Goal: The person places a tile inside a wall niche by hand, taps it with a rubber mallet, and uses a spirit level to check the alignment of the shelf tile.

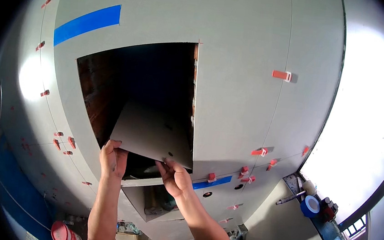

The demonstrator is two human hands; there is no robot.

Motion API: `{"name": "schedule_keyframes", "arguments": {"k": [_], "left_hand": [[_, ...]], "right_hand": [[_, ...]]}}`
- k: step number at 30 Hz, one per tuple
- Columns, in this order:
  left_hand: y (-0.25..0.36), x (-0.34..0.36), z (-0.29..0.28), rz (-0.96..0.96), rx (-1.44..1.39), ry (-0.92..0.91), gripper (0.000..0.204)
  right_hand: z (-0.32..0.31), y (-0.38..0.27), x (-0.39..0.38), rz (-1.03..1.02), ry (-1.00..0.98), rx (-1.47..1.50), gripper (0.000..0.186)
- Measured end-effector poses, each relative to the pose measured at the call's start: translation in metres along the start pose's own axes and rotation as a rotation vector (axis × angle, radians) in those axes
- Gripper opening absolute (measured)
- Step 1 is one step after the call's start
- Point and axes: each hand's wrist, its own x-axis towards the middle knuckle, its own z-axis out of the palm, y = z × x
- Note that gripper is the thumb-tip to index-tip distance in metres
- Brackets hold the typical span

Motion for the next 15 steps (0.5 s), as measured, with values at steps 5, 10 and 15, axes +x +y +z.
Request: {"name": "schedule_keyframes", "arguments": {"k": [5, 10, 15], "left_hand": [[-0.008, 0.003, -0.007, -0.043, -0.003, 0.051, 0.029], [-0.015, 0.000, -0.005, -0.034, -0.007, 0.092, 0.029], [-0.015, -0.002, -0.022, -0.028, 0.012, 0.172, 0.023]], "right_hand": [[0.000, -0.004, 0.000, 0.038, 0.068, -0.020, 0.017], [0.003, -0.004, -0.003, 0.020, 0.138, -0.035, 0.015], [0.015, 0.000, -0.028, 0.064, 0.059, -0.244, 0.017]]}}
